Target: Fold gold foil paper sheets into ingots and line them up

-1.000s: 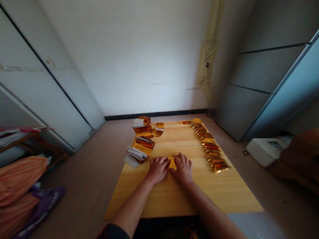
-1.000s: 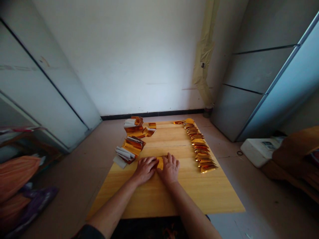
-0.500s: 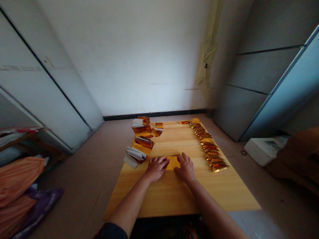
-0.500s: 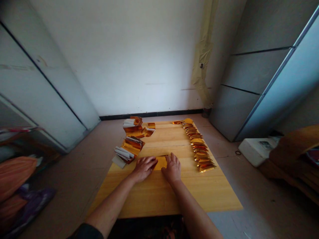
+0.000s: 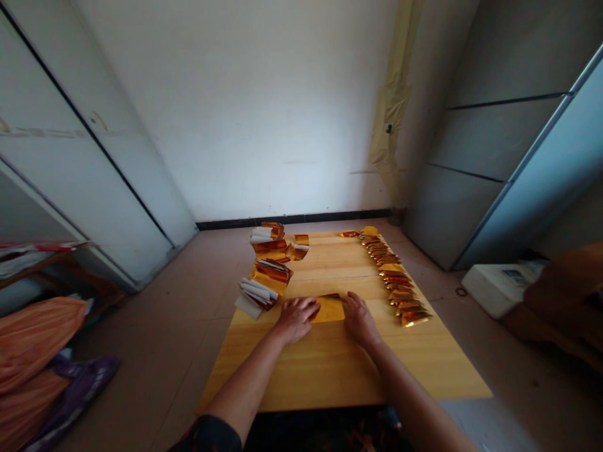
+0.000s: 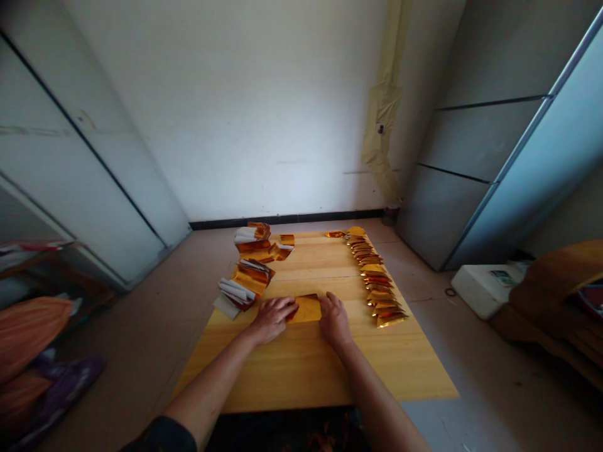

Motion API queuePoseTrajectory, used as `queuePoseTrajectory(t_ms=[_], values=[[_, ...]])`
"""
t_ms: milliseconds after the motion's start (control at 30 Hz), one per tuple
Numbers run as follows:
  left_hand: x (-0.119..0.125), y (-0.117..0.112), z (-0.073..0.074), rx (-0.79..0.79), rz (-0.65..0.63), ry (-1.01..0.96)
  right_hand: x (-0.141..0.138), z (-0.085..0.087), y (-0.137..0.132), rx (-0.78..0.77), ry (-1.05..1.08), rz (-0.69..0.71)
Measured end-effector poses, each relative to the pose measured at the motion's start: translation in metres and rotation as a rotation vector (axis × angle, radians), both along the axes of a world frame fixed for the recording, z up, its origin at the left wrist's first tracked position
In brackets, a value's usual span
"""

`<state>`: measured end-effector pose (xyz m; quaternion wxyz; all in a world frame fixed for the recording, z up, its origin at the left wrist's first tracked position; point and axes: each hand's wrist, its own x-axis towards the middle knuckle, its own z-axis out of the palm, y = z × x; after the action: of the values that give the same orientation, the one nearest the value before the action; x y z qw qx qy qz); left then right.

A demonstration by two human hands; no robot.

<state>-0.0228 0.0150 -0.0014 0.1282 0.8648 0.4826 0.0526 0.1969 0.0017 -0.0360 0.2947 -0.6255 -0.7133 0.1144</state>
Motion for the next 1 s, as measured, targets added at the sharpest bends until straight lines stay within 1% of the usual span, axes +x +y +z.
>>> queuePoseTrajectory(t_ms=[133,233,367,500,700,867,1000], values=[[0.002,-0.003,0.001,0.034,0.016,-0.043,0.005,0.009,-0.008,0.025,0.001,0.083],[0.004,-0.005,0.003,0.058,0.037,-0.069,0.007,0.018,-0.013,0.004,-0.056,0.16],[0.004,-0.005,0.005,0.072,0.045,-0.08,0.01,0.027,-0.015,-0.047,-0.143,0.191],[0.003,-0.005,0.005,0.075,0.033,-0.094,0.013,0.032,-0.01,-0.069,-0.205,0.228],[0.005,-0.006,0.004,0.085,0.041,-0.092,0.015,0.034,-0.005,-0.06,-0.209,0.233],[0.006,-0.005,0.003,0.104,0.054,-0.111,0.016,0.03,-0.005,-0.044,-0.174,0.256],[0.005,-0.004,0.0,0.107,0.037,-0.131,0.017,0.028,-0.007,-0.036,-0.158,0.26]])
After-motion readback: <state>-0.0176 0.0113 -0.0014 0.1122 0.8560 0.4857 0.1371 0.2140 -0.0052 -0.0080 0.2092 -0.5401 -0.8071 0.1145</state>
